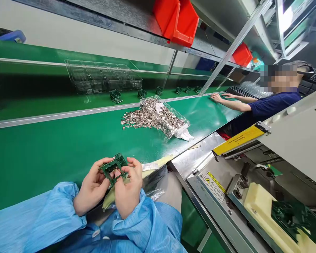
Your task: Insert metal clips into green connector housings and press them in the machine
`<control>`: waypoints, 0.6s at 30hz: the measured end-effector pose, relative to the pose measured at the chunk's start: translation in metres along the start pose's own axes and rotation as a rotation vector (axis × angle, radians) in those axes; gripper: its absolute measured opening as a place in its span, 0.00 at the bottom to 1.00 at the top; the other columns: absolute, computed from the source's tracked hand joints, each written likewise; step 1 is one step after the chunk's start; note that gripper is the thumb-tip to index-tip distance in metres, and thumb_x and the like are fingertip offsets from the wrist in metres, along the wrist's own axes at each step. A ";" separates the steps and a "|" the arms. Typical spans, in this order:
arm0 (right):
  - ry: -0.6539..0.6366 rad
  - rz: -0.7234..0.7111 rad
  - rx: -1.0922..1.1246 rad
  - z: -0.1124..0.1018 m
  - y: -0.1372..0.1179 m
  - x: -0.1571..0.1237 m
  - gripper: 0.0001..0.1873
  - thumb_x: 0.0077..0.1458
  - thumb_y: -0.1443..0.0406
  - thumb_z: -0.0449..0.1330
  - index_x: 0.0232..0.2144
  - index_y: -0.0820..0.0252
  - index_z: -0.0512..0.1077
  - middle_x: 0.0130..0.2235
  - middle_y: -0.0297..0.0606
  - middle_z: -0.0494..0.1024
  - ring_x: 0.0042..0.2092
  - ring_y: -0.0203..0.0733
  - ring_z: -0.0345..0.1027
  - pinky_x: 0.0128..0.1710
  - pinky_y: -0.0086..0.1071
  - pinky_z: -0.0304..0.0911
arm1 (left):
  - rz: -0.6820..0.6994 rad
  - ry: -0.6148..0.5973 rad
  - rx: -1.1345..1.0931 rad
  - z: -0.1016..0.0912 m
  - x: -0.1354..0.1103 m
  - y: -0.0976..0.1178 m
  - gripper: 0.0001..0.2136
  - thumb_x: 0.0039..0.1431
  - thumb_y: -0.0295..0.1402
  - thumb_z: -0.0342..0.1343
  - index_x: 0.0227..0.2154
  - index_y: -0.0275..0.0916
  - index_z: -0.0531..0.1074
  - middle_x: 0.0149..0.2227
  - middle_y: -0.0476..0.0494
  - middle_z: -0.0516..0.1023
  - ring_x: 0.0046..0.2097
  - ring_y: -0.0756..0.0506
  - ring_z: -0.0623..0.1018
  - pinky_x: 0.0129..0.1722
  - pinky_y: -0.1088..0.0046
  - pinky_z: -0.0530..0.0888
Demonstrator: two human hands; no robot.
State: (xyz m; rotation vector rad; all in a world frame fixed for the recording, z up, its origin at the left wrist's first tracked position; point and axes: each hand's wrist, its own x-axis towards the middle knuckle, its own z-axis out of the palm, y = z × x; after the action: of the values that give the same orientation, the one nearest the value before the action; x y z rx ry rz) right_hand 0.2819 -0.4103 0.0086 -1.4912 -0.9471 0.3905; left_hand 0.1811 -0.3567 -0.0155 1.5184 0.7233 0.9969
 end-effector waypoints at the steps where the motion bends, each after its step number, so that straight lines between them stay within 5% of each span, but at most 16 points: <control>1: -0.001 0.003 0.001 0.001 0.000 0.000 0.03 0.54 0.67 0.60 0.29 0.59 0.73 0.47 0.44 0.69 0.49 0.46 0.65 0.48 0.38 0.61 | -0.008 -0.002 -0.004 0.000 0.000 0.000 0.16 0.62 0.30 0.51 0.51 0.44 0.60 0.45 0.44 0.74 0.38 0.51 0.77 0.37 0.79 0.74; 12: -0.005 0.056 0.169 0.007 0.006 0.000 0.02 0.55 0.66 0.59 0.30 0.59 0.70 0.42 0.40 0.73 0.45 0.43 0.67 0.43 0.35 0.64 | -0.070 -0.030 -0.024 -0.007 -0.001 -0.003 0.17 0.62 0.33 0.51 0.53 0.43 0.59 0.34 0.48 0.71 0.28 0.52 0.71 0.33 0.77 0.73; 18: -0.076 0.223 0.299 -0.004 -0.002 0.005 0.09 0.53 0.61 0.62 0.36 0.58 0.69 0.35 0.37 0.73 0.37 0.40 0.69 0.35 0.31 0.66 | -0.076 -0.065 -0.032 -0.008 0.000 0.001 0.17 0.61 0.36 0.51 0.53 0.43 0.60 0.31 0.48 0.71 0.34 0.48 0.75 0.34 0.75 0.73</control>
State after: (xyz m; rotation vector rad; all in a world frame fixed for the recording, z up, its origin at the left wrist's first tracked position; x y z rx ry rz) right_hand 0.2871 -0.4097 0.0127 -1.3159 -0.7454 0.7232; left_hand 0.1742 -0.3536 -0.0147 1.4774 0.7111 0.8945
